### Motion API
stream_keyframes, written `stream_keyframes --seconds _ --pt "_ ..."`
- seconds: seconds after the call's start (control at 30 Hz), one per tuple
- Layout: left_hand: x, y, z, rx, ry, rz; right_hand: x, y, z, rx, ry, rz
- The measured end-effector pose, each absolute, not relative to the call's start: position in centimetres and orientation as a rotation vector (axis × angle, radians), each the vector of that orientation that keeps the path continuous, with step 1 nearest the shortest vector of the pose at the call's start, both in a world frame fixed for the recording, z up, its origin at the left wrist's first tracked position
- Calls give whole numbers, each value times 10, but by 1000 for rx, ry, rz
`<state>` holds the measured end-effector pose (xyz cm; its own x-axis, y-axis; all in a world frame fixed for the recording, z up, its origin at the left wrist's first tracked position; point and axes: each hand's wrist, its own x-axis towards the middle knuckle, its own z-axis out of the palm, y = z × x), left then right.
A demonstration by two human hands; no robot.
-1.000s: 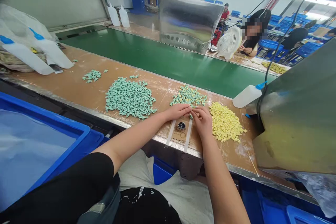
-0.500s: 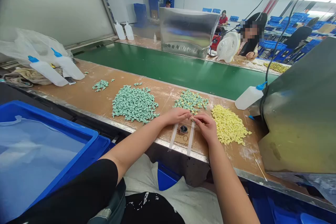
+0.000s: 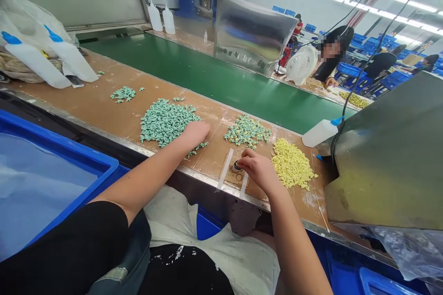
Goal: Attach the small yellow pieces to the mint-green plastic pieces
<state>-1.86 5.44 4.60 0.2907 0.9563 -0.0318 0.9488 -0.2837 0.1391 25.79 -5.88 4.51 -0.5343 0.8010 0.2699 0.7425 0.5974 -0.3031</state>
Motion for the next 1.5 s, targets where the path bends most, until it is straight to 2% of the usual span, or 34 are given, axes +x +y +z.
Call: stream_keyframes --seconds 0.23,0.47,0.63,0.77,1.07,1.5 --pt "-13 64 54 2381 1742 98 260 -51 49 -1170 -2296 390" --pt "35 65 51 2283 1188 554 282 -25 10 -1106 -1591 635" --pt "80 63 27 2012 896 717 294 -16 -17 -1105 -1413 729" --pt "93 62 5 1874 772 860 297 -17 -19 -1136 -1391 628" --pt "94 63 -11 1771 833 862 278 -26 -6 -1259 -1500 166" --pt "97 56 -7 1840 872 818 275 -26 -9 -1265 -1621 36"
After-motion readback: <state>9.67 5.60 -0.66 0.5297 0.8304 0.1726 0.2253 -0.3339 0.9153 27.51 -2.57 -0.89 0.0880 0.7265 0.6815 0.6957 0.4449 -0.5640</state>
